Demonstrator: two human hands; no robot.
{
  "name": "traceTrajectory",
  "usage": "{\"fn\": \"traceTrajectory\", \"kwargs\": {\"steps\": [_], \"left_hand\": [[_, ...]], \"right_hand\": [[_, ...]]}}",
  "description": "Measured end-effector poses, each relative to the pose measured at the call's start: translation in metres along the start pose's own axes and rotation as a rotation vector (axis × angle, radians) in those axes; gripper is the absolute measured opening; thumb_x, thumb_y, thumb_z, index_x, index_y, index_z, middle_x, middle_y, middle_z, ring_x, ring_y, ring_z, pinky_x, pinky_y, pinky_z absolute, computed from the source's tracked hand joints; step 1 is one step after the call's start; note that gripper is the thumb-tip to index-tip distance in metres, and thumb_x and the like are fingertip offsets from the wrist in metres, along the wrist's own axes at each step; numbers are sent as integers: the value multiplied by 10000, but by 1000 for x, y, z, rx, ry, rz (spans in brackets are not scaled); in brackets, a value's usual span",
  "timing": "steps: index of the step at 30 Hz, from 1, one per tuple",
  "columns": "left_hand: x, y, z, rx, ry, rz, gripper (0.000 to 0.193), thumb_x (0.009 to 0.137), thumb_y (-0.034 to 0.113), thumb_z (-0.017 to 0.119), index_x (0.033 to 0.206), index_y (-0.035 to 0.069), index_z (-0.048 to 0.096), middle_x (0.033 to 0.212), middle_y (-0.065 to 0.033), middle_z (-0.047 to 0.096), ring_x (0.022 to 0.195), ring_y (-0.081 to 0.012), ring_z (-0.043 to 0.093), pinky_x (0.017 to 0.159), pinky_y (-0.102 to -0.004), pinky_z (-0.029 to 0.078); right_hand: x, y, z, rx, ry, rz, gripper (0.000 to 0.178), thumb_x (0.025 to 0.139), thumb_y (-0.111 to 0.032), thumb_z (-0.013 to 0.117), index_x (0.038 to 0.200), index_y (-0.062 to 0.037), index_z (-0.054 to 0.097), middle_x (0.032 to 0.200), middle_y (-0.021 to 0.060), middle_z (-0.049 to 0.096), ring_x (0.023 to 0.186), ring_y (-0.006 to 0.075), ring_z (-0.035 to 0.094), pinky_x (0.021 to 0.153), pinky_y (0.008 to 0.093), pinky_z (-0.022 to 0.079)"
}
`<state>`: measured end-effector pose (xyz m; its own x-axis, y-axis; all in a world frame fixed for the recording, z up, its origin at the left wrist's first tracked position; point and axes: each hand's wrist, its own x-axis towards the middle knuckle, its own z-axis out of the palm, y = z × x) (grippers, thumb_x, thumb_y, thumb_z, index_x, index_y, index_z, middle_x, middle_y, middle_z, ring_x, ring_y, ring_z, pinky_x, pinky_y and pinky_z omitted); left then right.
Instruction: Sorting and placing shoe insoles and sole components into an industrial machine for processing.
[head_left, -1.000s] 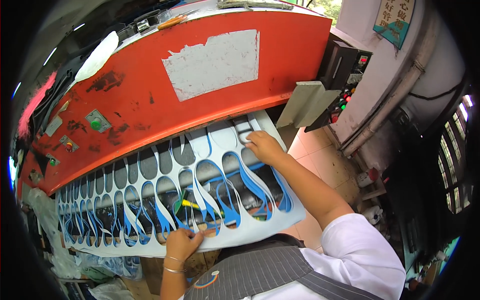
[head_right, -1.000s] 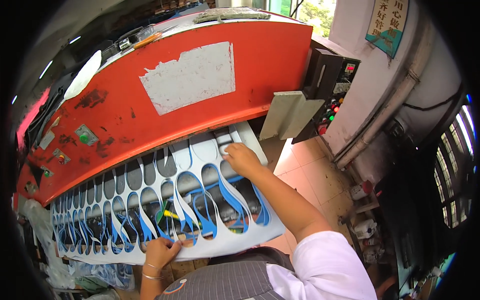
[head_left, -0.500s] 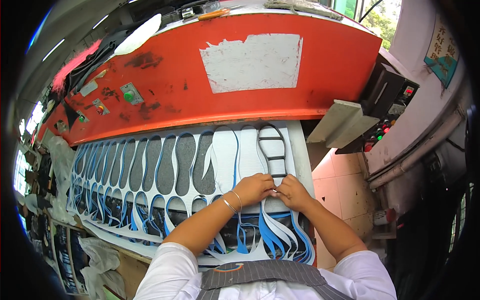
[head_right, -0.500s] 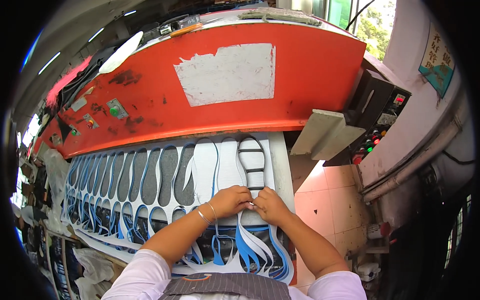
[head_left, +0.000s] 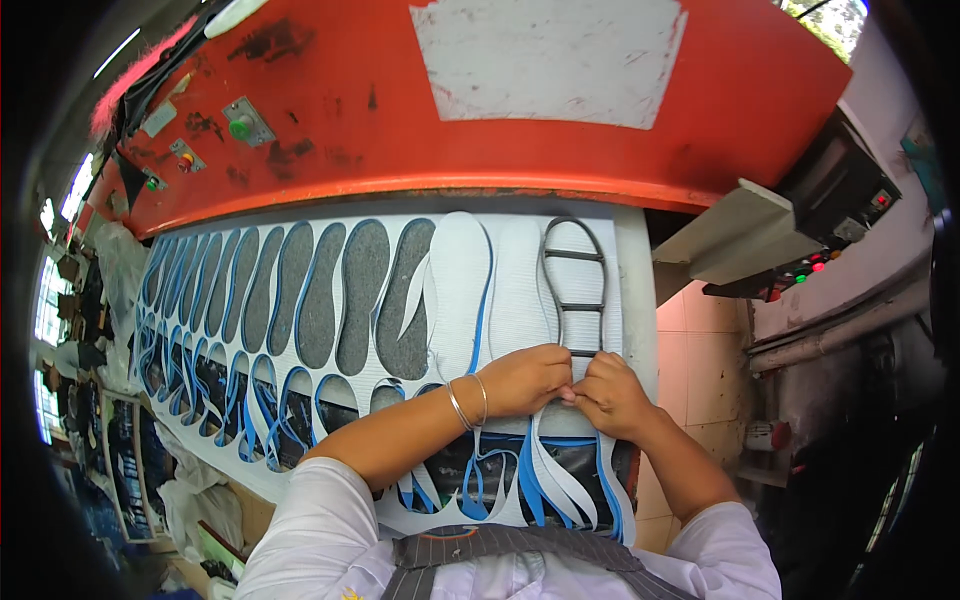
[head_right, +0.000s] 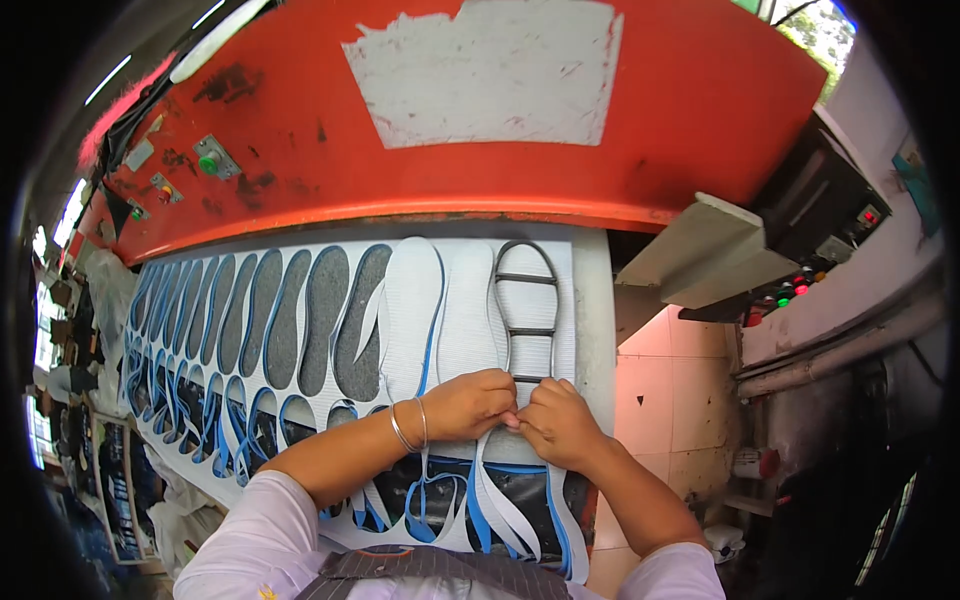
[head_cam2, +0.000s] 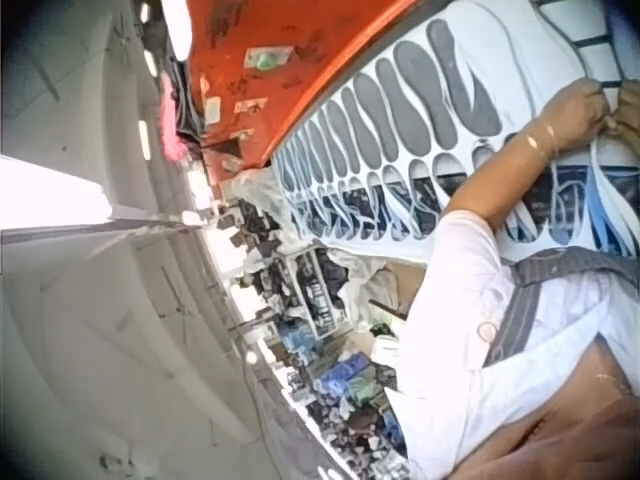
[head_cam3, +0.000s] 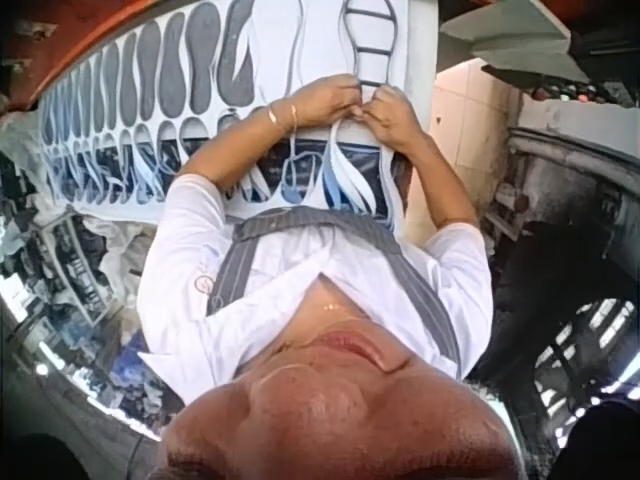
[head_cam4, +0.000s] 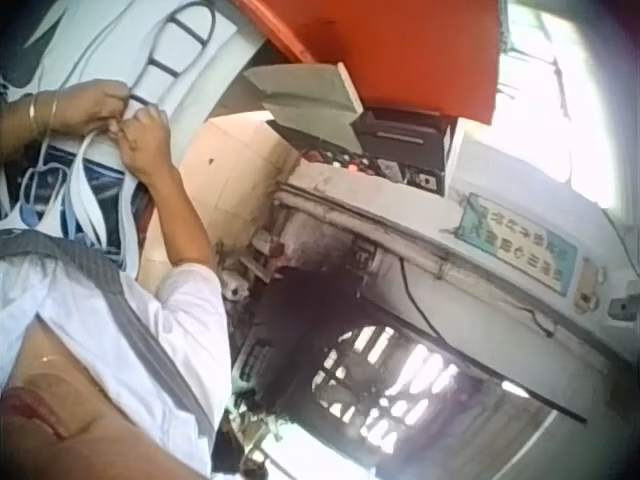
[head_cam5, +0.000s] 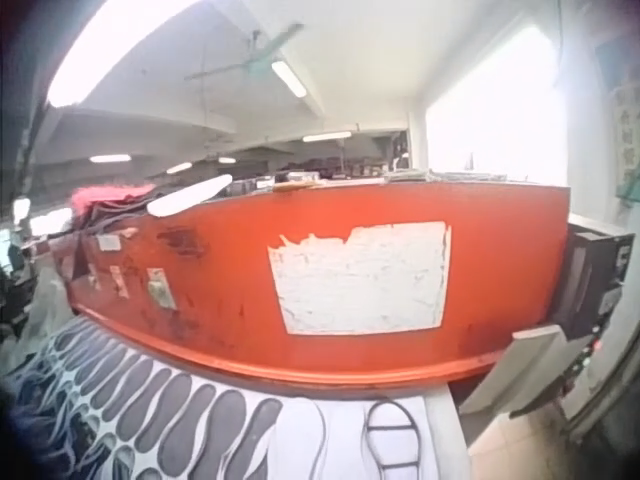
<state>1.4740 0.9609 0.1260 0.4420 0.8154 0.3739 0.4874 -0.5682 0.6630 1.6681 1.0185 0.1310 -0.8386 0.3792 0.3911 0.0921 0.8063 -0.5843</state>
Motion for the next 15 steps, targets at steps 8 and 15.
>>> {"fn": "traceTrajectory", "kwargs": {"steps": [8, 15], "left_hand": [[-4, -10, 10, -54, 69, 26, 164, 748, 218, 626, 796, 61, 618, 847, -109, 505, 817, -307, 520, 729, -394, 438], [0, -16, 30, 18, 176, 58, 179, 704, 170, 623, 581, 82, 527, 697, -71, 476, 722, -275, 521, 641, -381, 430]], "right_hand": [[-5, 2, -4, -198, -13, 7, 145, 689, -197, 737, 744, -103, 642, 712, 42, 508, 716, 232, 509, 661, 371, 359], [-10, 24, -2, 27, -54, -5, 132, 733, -168, 657, 773, -46, 626, 701, 92, 490, 723, 269, 493, 676, 368, 385]]}}
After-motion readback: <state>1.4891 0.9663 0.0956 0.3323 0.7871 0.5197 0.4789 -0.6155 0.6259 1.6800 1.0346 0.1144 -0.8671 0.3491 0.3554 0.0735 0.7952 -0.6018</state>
